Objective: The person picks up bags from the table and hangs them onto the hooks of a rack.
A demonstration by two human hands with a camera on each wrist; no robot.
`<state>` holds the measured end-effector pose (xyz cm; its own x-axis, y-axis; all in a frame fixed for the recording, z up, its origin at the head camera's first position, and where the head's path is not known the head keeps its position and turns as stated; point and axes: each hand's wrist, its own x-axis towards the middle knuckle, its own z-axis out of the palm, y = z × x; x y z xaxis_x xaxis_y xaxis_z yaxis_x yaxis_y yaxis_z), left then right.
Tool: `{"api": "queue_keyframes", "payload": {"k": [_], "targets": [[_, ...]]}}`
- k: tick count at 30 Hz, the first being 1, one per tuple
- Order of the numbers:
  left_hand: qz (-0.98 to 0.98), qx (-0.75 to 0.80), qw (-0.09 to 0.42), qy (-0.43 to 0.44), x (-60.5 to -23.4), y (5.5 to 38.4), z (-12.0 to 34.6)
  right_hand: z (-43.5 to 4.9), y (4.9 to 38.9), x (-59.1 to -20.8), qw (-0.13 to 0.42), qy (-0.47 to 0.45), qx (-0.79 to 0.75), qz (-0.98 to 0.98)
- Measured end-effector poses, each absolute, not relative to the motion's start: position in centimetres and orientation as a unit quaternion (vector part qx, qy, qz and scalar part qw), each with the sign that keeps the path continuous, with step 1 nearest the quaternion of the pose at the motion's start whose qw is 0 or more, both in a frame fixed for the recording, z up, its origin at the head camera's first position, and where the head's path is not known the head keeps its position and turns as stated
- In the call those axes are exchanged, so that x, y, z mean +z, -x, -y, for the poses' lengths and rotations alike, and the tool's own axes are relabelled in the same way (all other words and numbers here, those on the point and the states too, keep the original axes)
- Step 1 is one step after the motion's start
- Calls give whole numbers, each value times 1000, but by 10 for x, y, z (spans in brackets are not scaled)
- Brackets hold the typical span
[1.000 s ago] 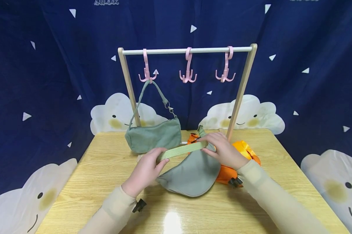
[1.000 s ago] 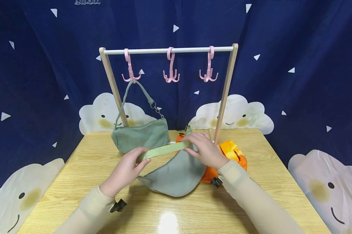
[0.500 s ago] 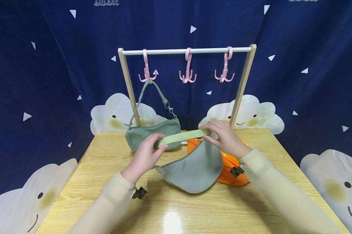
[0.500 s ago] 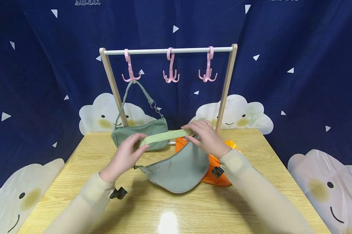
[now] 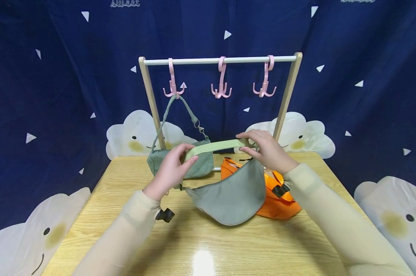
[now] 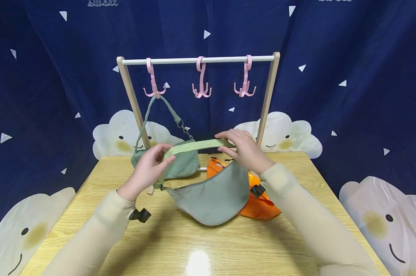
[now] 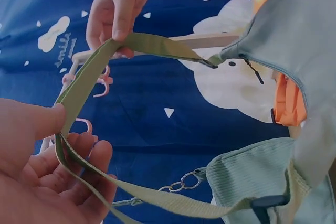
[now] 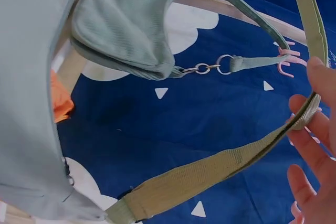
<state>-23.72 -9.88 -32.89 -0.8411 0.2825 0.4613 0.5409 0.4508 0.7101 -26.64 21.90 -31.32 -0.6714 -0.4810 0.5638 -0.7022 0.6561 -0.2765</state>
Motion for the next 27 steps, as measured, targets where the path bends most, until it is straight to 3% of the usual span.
{"api": "queue_keyframes", "payload": {"k": [10,27], "targets": [[806,-544,108,206,-312,252,90,-215,278,-291,228,-307,283,880],[785,-578,104,199,-284,262,87,-210,285,-259,220,-276,321,879]]}}
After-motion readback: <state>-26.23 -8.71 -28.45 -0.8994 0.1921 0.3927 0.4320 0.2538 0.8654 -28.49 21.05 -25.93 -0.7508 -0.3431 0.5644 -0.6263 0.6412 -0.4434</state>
